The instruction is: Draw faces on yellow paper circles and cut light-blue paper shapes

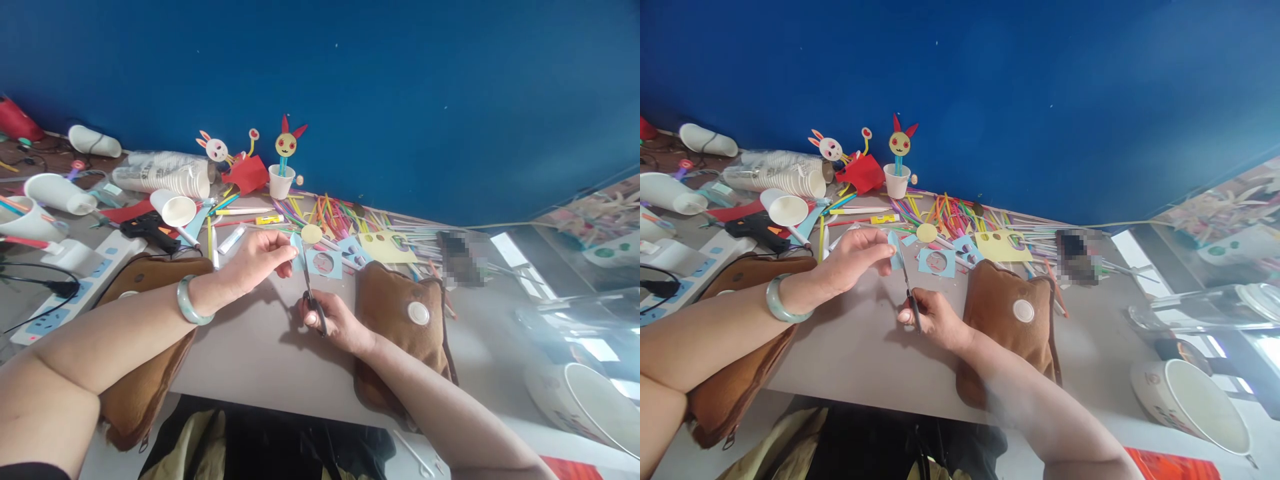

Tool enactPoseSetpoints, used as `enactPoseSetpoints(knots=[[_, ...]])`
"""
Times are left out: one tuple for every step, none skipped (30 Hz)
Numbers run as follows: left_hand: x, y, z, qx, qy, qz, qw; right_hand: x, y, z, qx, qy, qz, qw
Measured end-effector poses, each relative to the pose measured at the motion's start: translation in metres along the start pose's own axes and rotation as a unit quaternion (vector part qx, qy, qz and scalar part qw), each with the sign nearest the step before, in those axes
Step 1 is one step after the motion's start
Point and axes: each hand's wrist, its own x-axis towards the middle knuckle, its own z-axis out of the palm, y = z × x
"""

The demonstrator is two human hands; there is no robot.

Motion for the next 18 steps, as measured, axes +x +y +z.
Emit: enactPoseSetpoints(knots=[[0.0,-0.0002,-0.0001,0.0,0.001,-0.001,1.0,-0.0001,-0.0002,0.0001,0.0,0.002,0.002,1.0],[0.0002,-0.0007,-0.0002,-0.001,0.003,0.0,1.0,-0.0002,-0.0004,0.0003,0.0,0.003,0.003,1.0],[0.0004,-0.0015,-0.0004,-0.003,0.003,0.001,1.0,-0.0002,-0.0005,0.0004,-0.001,0.005,0.003,1.0],[0.0008,-0.0026,-0.0007,-0.008,0.002,0.003,1.0,-0.0003,-0.0005,0.0006,-0.003,0.008,0.003,1.0],[0.0012,-0.0037,-0.0011,-0.013,0.001,0.004,1.0,-0.0003,-0.0006,0.0008,-0.006,0.009,0.003,1.0],[0.0016,-0.0048,-0.0014,-0.018,-0.001,0.004,1.0,-0.0004,-0.0006,0.001,-0.009,0.011,0.002,1.0],[0.002,-0.0059,-0.0018,-0.022,-0.003,0.004,1.0,-0.0005,-0.0006,0.0012,-0.012,0.011,0.002,1.0],[0.0023,-0.0068,-0.0021,-0.026,-0.004,0.005,1.0,-0.0006,-0.0006,0.0014,-0.015,0.012,0.001,1.0],[0.0025,-0.0075,-0.0023,-0.027,-0.005,0.006,1.0,-0.0007,-0.0006,0.0015,-0.017,0.014,0.0,1.0],[0.0026,-0.0079,-0.0025,-0.029,-0.005,0.007,1.0,-0.0009,-0.0006,0.0017,-0.02,0.015,-0.001,1.0],[0.0026,-0.0081,-0.0026,-0.029,-0.005,0.008,1.0,-0.001,-0.0005,0.0018,-0.022,0.016,-0.001,1.0],[0.0026,-0.0081,-0.0026,-0.029,-0.005,0.009,1.0,-0.0012,-0.0004,0.0019,-0.023,0.016,-0.001,1.0],[0.0024,-0.0079,-0.0025,-0.029,-0.005,0.008,1.0,-0.0013,-0.0002,0.002,-0.025,0.016,-0.002,1.0],[0.0022,-0.0076,-0.0023,-0.03,-0.004,0.007,1.0,-0.0014,0.0001,0.0021,-0.026,0.017,-0.002,1.0],[0.002,-0.0071,-0.0021,-0.029,-0.003,0.006,1.0,-0.0015,0.0004,0.0021,-0.027,0.017,-0.003,0.999],[0.0018,-0.0065,-0.0019,-0.028,-0.002,0.004,1.0,-0.0015,0.0007,0.0022,-0.029,0.018,-0.003,0.999],[0.0016,-0.0059,-0.0018,-0.028,-0.001,0.003,1.0,-0.0015,0.0008,0.0022,-0.029,0.019,-0.002,0.999],[0.0016,-0.0052,-0.0016,-0.027,0.0,0.001,1.0,-0.0014,0.0009,0.0022,-0.03,0.021,-0.001,0.999]])
